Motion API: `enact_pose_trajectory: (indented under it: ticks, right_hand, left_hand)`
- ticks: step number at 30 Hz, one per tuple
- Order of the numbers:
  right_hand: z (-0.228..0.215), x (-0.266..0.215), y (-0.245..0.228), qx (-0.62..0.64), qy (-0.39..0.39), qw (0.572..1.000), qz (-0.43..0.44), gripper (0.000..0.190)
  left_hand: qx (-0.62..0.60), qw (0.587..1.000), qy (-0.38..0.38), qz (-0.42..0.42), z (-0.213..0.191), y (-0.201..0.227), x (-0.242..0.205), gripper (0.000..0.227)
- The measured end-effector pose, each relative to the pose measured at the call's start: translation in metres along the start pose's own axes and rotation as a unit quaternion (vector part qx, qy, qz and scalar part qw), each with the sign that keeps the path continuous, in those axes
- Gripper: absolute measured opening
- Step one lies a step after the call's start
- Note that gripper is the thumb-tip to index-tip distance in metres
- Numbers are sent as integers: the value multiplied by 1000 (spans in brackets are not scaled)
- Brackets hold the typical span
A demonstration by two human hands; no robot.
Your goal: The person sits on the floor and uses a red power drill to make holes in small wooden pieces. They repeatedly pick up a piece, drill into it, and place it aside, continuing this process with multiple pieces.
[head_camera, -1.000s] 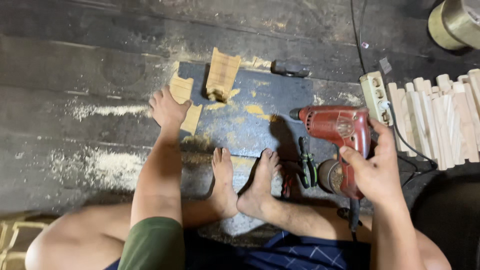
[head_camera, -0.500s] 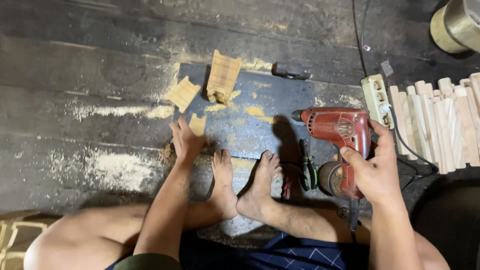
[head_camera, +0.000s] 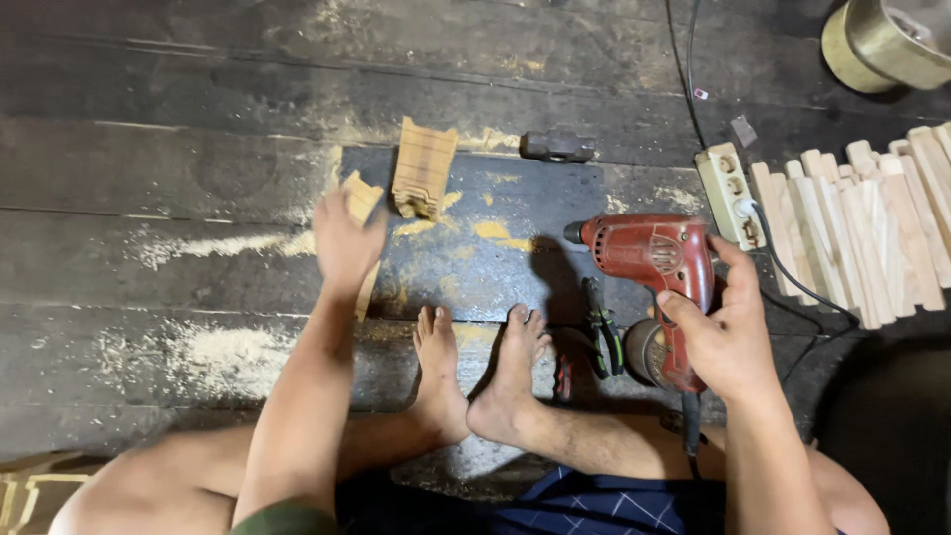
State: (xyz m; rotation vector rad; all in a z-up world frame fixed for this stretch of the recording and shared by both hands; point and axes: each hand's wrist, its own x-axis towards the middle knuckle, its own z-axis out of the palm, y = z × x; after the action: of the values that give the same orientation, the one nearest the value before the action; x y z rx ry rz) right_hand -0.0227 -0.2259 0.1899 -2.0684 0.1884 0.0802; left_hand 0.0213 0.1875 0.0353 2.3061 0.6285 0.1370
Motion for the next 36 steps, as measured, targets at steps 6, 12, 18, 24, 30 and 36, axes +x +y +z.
enact_pose_trajectory:
  ticks: [6,12,18,24,30,36]
  right_hand:
    - [-14,10,19,59,-15,998,0,75]
    - [-7,8,27,55,-8,998,5,75]
    - [-11,11,25,62,-20,998,20,77]
    - [7,-11,1,87,-20,996,31,74]
    - [11,-12,2,43,-34,998,17,74]
    - [18,-15,8,20,-39,998,35,71]
  left_hand:
    - [167,983,-65,29,35,94,51,87]
    - [160,982,-82,49,38,106,53,107]
    - [-11,985,-153,84,78,89,-47,83]
    - [-5,969,-219,-115,194,-30,-58,49]
    - [298,924,-226,77,130,21,-70,75]
    - [213,924,-268,171,159,-12,-71,71]
